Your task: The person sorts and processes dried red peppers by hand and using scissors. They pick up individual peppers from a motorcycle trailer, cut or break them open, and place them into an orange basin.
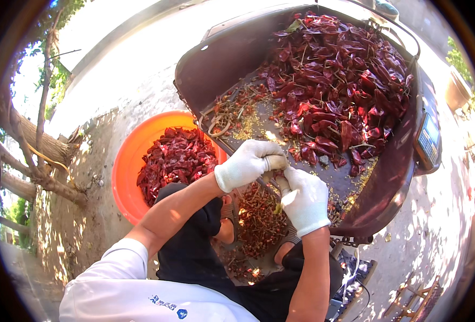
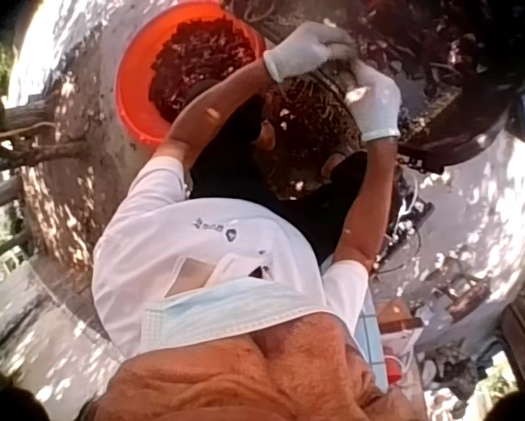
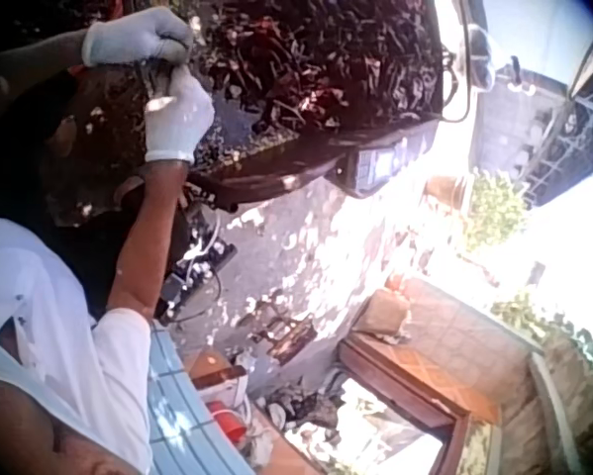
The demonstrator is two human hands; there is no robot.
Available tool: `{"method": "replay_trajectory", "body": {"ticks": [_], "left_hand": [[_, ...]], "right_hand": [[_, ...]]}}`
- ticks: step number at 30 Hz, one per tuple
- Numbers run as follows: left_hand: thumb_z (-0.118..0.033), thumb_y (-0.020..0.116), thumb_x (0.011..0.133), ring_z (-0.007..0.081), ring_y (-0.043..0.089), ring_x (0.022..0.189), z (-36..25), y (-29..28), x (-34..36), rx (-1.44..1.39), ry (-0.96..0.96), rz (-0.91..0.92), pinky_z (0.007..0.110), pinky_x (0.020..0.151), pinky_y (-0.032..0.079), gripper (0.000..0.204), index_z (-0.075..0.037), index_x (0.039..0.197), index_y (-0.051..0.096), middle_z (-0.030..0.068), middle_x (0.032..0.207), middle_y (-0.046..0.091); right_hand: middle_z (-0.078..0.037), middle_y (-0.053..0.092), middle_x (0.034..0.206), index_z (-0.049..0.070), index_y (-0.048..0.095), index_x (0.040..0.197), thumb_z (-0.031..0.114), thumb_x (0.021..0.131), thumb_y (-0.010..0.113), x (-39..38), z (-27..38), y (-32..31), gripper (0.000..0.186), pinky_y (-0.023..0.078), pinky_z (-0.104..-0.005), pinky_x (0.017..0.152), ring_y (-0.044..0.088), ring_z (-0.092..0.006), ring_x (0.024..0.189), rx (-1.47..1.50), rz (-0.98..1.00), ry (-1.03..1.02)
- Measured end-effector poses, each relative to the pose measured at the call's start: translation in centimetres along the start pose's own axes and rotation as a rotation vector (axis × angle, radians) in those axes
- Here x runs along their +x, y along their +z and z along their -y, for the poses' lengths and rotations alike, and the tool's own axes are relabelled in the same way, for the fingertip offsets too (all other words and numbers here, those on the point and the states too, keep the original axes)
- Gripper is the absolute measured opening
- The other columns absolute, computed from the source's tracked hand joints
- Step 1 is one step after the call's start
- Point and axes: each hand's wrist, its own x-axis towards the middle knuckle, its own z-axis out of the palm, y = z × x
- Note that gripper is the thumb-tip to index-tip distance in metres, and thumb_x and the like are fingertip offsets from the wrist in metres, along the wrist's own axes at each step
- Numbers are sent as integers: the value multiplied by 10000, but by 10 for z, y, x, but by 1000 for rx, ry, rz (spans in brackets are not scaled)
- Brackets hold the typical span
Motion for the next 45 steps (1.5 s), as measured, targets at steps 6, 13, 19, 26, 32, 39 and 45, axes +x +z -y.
{"method": "replay_trajectory", "body": {"ticks": [6, 13, 19, 26, 32, 39, 45], "left_hand": [[-280, 610, 974, 66, 493, 517, -14, 2, 18, -315, -224, -228, 220, 439, 393, 244, -50, 895, 622, -20, 660, 539], [-191, 615, 957, 97, 633, 780, 3, -12, 32, 116, 51, -187, 253, 712, 512, 244, -4, 1101, 678, 43, 934, 694], [-258, 645, 906, 187, 689, 820, -1, -20, 50, 716, 9, -196, 321, 766, 521, 239, -81, 1035, 738, 113, 874, 725], [-229, 678, 810, 277, 642, 951, 26, -5, 88, 1226, 433, -115, 400, 808, 526, 341, -162, 1145, 676, 92, 994, 653], [-247, 691, 822, 285, 648, 914, 50, 2, 110, 1379, 340, -126, 403, 787, 529, 182, -138, 964, 724, 89, 933, 636], [-179, 654, 857, 255, 683, 856, 7, -11, 88, 816, 217, -223, 360, 783, 522, 209, -50, 1009, 718, 109, 914, 713], [-152, 667, 881, 91, 612, 748, -31, -12, 34, 302, 71, 71, 249, 680, 496, 236, 8, 1050, 702, 55, 849, 692]], "right_hand": [[-114, 658, 791, 92, 660, 922, 146, 861, 654, -3, 33, 26, 82, 517, -410, 645, 657, -327, 733, 140, 4, -61], [-96, 666, 798, 25, 682, 1042, 57, 922, 631, 5, 17, -4, 135, 479, -278, 669, 586, -117, 720, 634, -167, 303], [-94, 667, 792, 17, 686, 1028, 61, 923, 631, 7, 21, -7, 126, 478, -276, 655, 572, -115, 687, 659, -170, 351], [-172, 676, 868, 37, 685, 995, 98, 865, 685, 5, 27, 18, 144, 515, -365, 681, 672, -338, 780, 560, -76, 103], [-180, 679, 867, 36, 689, 1006, 102, 865, 684, 2, 20, 16, 157, 519, -361, 686, 672, -345, 772, 540, -74, 158], [-176, 687, 825, 91, 647, 1178, 115, 895, 665, 7, 11, 0, 285, 516, -368, 668, 680, -273, 718, 407, -235, 337], [-166, 697, 908, 144, 518, 1356, 124, 879, 684, 9, 0, -4, 505, 519, -398, 694, 689, -309, 781, 339, -189, 355]]}}
